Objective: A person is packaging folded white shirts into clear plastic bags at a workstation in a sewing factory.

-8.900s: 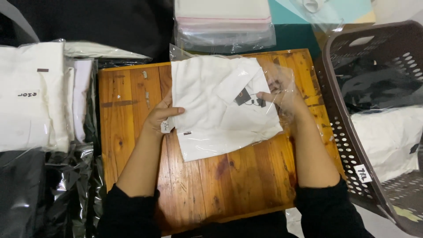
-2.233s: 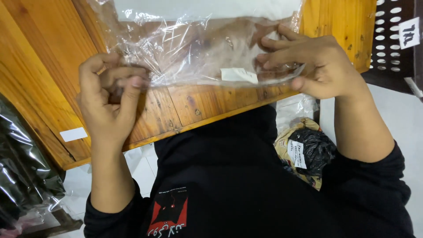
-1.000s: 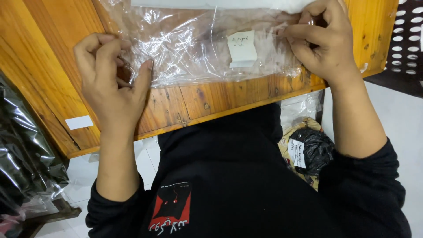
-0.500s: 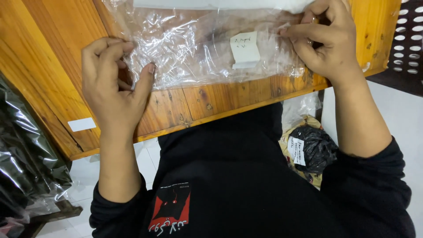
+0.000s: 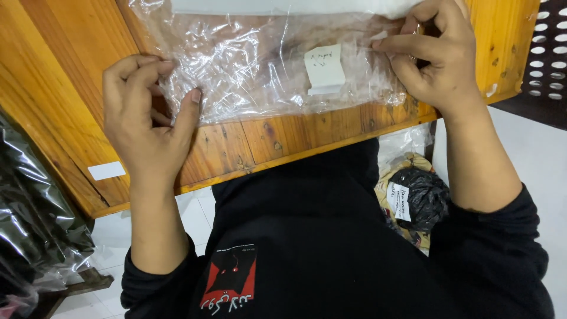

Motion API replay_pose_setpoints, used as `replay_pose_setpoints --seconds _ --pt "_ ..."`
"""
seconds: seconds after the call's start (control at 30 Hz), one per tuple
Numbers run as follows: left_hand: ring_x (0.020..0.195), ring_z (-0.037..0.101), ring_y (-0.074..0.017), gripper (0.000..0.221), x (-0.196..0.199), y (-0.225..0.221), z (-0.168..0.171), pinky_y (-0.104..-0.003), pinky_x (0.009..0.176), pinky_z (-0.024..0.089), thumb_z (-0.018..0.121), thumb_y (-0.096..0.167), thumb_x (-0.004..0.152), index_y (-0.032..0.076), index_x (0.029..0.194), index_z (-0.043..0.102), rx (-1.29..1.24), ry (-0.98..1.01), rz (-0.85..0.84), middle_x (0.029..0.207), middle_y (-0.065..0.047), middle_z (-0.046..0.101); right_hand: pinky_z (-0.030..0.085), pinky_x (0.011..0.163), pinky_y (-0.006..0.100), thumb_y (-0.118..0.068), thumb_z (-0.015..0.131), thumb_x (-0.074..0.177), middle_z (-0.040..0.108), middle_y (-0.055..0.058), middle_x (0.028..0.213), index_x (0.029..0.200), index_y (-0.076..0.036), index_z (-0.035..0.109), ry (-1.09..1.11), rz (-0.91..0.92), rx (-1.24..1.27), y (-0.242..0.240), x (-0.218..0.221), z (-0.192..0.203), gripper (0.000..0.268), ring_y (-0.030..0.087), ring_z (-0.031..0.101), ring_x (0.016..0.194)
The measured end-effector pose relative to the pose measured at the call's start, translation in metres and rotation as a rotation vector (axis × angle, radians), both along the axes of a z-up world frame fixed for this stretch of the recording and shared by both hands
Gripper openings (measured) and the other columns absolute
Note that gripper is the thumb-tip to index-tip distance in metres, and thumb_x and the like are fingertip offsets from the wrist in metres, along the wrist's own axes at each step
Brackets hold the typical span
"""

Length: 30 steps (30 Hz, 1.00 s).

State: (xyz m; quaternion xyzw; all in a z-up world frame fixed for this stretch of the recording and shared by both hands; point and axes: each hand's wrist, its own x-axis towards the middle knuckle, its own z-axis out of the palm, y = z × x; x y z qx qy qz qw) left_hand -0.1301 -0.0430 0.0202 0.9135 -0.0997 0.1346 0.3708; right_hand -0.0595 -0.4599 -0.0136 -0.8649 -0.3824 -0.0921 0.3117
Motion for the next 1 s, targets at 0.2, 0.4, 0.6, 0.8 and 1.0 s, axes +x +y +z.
replay_pose_setpoints --seconds 0.2,0.4,0.6,0.8,1.0 --pt "0.099 0.058 -0.0282 0.023 -0.001 0.0 0.0 -0.036 0.076 0.05 0.078 0.004 0.106 -0.005 0.124 0.067 -0.03 0.016 0.0 0.124 -0.02 0.056 0.036 0.087 0.047 0.018 0.068 0.095 0.053 0.017 0.104 0.106 0.001 0.087 -0.006 0.001 -0.001 0.003 0.001 0.003 0.028 0.032 0.047 0.088" --pt "0.089 0.054 -0.0256 0.025 -0.001 0.0 0.0 -0.034 0.068 0.046 0.077 0.011 0.108 -0.005 0.124 0.066 -0.047 0.013 -0.013 0.122 -0.022 0.056 0.036 0.084 0.046 0.02 0.065 0.094 0.053 0.017 0.104 0.105 0.003 0.087 0.001 0.012 0.016 0.001 0.0 0.001 0.03 0.032 0.048 0.087" --pt "0.091 0.055 -0.0275 0.025 0.001 -0.001 -0.001 -0.035 0.073 0.048 0.078 0.006 0.107 -0.009 0.122 0.066 -0.067 -0.003 -0.043 0.122 -0.024 0.055 0.042 0.078 0.044 0.023 0.068 0.101 0.051 0.02 0.102 0.105 0.007 0.086 0.016 0.045 0.055 0.003 -0.002 0.003 0.024 0.037 0.06 0.091" --pt "0.088 0.054 -0.025 0.025 -0.001 0.001 0.001 -0.034 0.071 0.048 0.078 0.008 0.106 -0.005 0.123 0.067 -0.036 0.011 -0.014 0.123 -0.02 0.056 0.038 0.085 0.045 0.017 0.074 0.099 0.054 0.017 0.105 0.108 0.001 0.087 0.018 -0.041 0.006 0.003 -0.003 0.0 0.023 0.032 0.055 0.092" --pt "0.095 0.058 -0.0276 0.014 -0.003 0.002 0.0 -0.033 0.068 0.046 0.066 0.001 0.109 -0.008 0.119 0.069 -0.13 0.022 0.008 0.122 -0.022 0.058 0.036 0.079 0.044 0.017 0.071 0.102 0.054 0.016 0.103 0.105 0.003 0.088 -0.007 -0.02 0.039 0.008 -0.003 0.007 0.022 0.032 0.049 0.091"
